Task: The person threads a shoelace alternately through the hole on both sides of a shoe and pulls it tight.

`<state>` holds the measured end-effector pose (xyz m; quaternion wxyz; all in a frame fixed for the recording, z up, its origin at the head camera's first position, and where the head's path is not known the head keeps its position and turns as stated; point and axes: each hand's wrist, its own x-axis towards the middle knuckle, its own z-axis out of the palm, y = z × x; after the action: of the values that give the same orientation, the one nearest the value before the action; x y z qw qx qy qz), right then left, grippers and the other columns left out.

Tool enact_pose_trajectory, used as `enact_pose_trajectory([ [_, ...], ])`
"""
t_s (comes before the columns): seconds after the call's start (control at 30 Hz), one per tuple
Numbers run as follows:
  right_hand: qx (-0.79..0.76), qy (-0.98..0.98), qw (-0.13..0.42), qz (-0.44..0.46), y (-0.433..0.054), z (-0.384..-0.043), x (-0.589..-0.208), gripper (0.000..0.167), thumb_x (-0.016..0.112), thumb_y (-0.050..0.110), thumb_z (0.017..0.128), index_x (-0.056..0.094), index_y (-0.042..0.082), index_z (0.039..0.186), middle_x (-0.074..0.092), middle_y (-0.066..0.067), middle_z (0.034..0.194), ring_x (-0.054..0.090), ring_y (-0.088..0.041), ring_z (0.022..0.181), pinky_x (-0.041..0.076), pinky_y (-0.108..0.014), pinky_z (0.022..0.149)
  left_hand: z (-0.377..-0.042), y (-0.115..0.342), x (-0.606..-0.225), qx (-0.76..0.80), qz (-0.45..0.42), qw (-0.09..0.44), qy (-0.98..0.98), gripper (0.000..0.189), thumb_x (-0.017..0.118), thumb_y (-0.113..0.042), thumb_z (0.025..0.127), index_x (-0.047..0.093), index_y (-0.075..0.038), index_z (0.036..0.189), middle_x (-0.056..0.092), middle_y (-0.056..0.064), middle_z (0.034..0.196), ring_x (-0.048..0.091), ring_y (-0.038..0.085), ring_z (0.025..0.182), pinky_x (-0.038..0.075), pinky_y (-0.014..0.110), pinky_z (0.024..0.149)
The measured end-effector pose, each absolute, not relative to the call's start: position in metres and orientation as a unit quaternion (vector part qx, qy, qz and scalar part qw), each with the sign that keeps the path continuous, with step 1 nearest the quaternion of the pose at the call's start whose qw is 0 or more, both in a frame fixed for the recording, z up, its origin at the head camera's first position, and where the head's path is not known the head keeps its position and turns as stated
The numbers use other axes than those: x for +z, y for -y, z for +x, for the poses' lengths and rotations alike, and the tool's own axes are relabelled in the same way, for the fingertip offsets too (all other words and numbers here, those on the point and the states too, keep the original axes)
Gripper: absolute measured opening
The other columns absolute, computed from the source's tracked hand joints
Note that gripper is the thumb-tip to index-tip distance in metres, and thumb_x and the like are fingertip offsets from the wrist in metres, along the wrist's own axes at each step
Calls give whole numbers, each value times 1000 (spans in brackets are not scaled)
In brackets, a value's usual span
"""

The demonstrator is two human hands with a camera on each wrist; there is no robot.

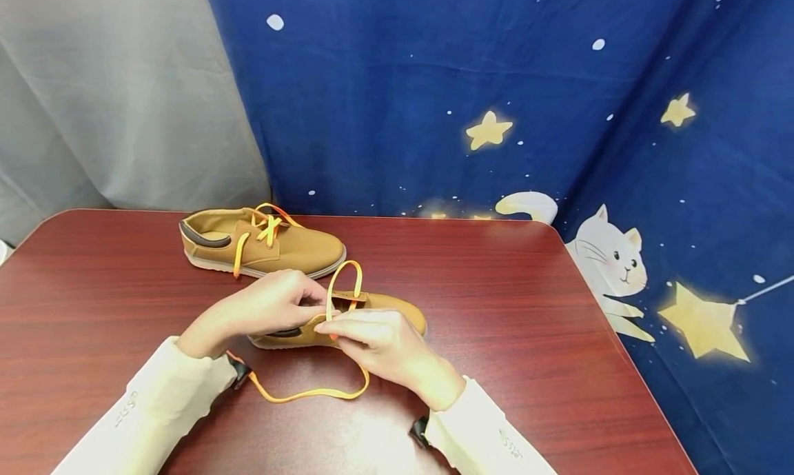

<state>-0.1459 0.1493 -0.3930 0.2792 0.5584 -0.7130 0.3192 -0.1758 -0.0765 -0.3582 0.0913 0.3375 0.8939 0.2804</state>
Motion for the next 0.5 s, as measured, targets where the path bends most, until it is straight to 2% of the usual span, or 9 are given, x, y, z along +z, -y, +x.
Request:
enact_pose_trajectory([
  [0.13,326,713,277,555,-148,-146,-390,29,83,1,76,78,9,104,79,-2,97,75,-11,92,57,-20,86,-177,79,-358,324,341,88,-878,25,67,-13,89,61,-24,67,39,-15,59,31,0,54,26,20,54],
  [0.27,374,711,265,533,-152,-145,-386,24,80,6,82,76,6,105,79,-5,97,75,-14,90,58,-24,86,-179,81,-359,362,341,94,-863,19,68,-18,94,71,-23,76,46,-16,61,34,-1,53,29,19,53],
  [0.37,433,715,235,496,-159,-146,-383,15,73,3,85,72,6,100,77,-7,89,75,-13,81,59,-23,79,-180,82,-358,381,333,99,-857,18,68,-23,96,72,-23,79,44,-15,60,33,-1,52,28,20,51],
  [0.5,462,762,167,422,-170,-148,-381,12,67,-1,81,67,10,83,71,0,70,66,-5,62,54,-18,60,-180,82,-355,402,316,104,-853,20,68,-26,97,71,-21,78,47,-12,59,36,0,51,31,20,50],
])
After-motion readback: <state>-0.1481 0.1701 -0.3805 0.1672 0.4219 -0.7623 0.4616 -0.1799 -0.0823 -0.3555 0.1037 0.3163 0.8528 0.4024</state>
